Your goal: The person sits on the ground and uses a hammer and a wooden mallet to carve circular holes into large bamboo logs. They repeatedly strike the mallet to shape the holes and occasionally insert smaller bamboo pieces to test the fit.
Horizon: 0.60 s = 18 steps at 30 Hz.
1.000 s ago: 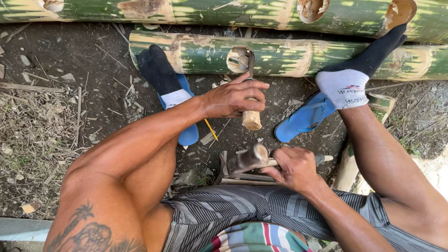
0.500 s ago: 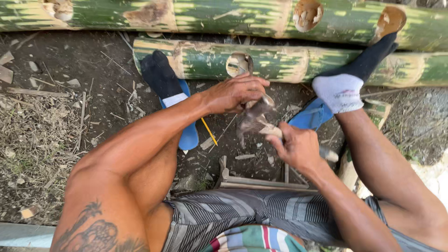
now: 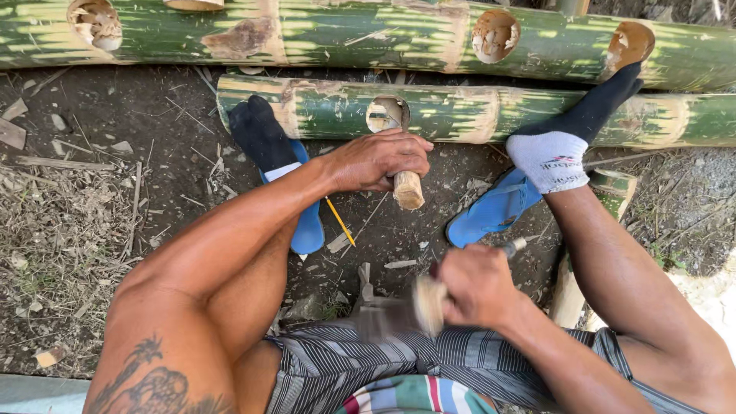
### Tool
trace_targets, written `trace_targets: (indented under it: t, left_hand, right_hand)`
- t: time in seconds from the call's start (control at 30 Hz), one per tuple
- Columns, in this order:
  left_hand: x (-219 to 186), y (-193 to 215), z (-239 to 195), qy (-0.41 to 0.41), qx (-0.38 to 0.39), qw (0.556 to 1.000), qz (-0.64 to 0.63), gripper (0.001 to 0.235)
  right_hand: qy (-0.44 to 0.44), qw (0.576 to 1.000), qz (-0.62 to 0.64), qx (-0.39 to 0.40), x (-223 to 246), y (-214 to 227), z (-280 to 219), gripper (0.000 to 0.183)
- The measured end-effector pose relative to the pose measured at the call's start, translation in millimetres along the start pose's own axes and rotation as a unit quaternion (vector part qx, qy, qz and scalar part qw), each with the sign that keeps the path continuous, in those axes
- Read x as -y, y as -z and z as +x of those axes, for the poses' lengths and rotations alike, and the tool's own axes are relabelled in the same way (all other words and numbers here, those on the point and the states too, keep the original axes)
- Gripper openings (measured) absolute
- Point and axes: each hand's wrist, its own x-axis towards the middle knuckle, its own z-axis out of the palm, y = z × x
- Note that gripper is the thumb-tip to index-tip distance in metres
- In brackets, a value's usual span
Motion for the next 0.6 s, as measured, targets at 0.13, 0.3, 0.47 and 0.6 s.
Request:
trace_targets:
  t: [0.13,0.3,0.47,0.6]
  left_hand:
    - [10,2,-1,0.006,-0.010,1.000,-0.006,0.066]
    - [11,2,-1,0.003,0.036,0.999,-0.008,0.065]
    - [18,7,5,0.020,0.054,0.998,-0.013,0.066]
    - [33,4,6,0.014,0.061,0.997,0.035,0.069]
  right_hand:
    - [-0.155,0.986,-0.008,0.058,-31,-23,14,0.034]
    - [-0.188,0.979,0.026,0.069,-6,-10,18,0.044]
    - [-0.016,0.996,-0.070,0.056,-19,-21,-2,0.027]
    - [-0.309,0.948,0.030,0.066,-47,-31,22,0.039]
